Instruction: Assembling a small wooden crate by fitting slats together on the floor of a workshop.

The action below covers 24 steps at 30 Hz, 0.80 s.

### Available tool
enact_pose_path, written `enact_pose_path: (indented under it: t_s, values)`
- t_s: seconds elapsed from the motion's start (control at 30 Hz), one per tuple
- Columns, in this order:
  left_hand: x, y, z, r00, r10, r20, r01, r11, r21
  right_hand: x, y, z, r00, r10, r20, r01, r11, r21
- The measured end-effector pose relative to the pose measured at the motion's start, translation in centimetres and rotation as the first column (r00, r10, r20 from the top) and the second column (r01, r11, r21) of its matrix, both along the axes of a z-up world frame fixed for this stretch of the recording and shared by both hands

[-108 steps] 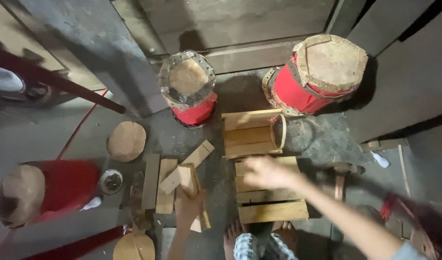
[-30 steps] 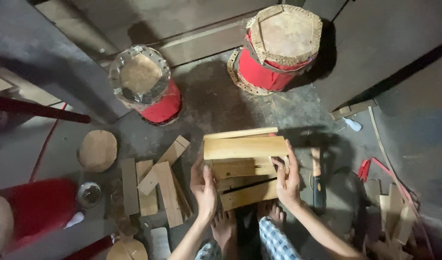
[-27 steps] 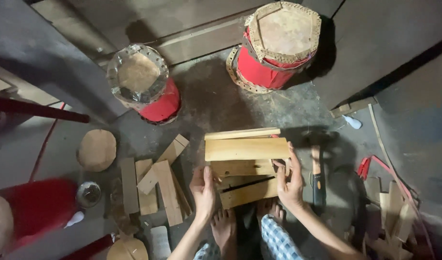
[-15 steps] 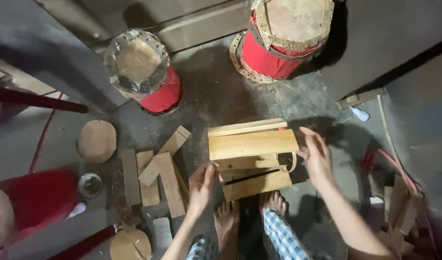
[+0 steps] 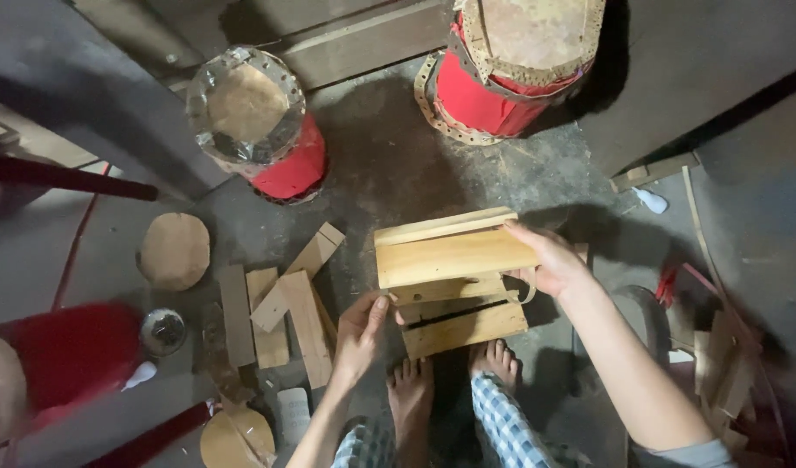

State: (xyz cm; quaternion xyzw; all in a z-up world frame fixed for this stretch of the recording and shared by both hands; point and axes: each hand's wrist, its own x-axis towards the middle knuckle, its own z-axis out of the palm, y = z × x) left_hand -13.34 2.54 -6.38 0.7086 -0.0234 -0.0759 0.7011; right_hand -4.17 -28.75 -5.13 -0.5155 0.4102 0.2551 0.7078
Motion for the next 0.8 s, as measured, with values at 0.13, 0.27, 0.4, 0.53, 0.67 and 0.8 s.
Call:
enact_pose_path:
  t_s: [0.13,0.27,0.4,0.53,0.67,0.8]
  values:
    - [0.2,0.2,0.4,0.999,-0.028,0.025,0.027,0.999,0.033,-0.5,-0.4,0.1,0.994,-0.036,0.106,0.032,0.999,0.043]
    - [-0.1,0.5,0.6,1.0,-0.022,-0.002,0.022,0.998,0.065,-0.7,-0.8,-0.5,0.97,0.003,0.243,-0.011,0.999,0.034]
    - [0.4,0.9,-0.1,0.992,0.001,-0.123,0.01,0.996,0.092,-0.4,-1.1,-3.7,0.924,-0.051,0.379,0.041,0.999,0.033]
    - [0.8,1.1,-0.2,0.996,-0.013,-0.087,0.02,0.996,0.082,-0.2,-0.3,-2.6,0.913,-0.071,0.402,0.049,0.997,0.066]
    - [-0.3,2.0,-2.7,0.998,0.024,-0.053,-0.02,0.997,0.07,-0.3,-0.6,-2.9,0.924,-0.048,0.379,0.025,0.998,0.065]
    - [-5.6,-0.2,-6.1,0.903,0.297,-0.309,-0.145,0.891,0.431,-0.4,-0.7,-2.4,0.923,-0.049,0.383,0.029,0.998,0.058]
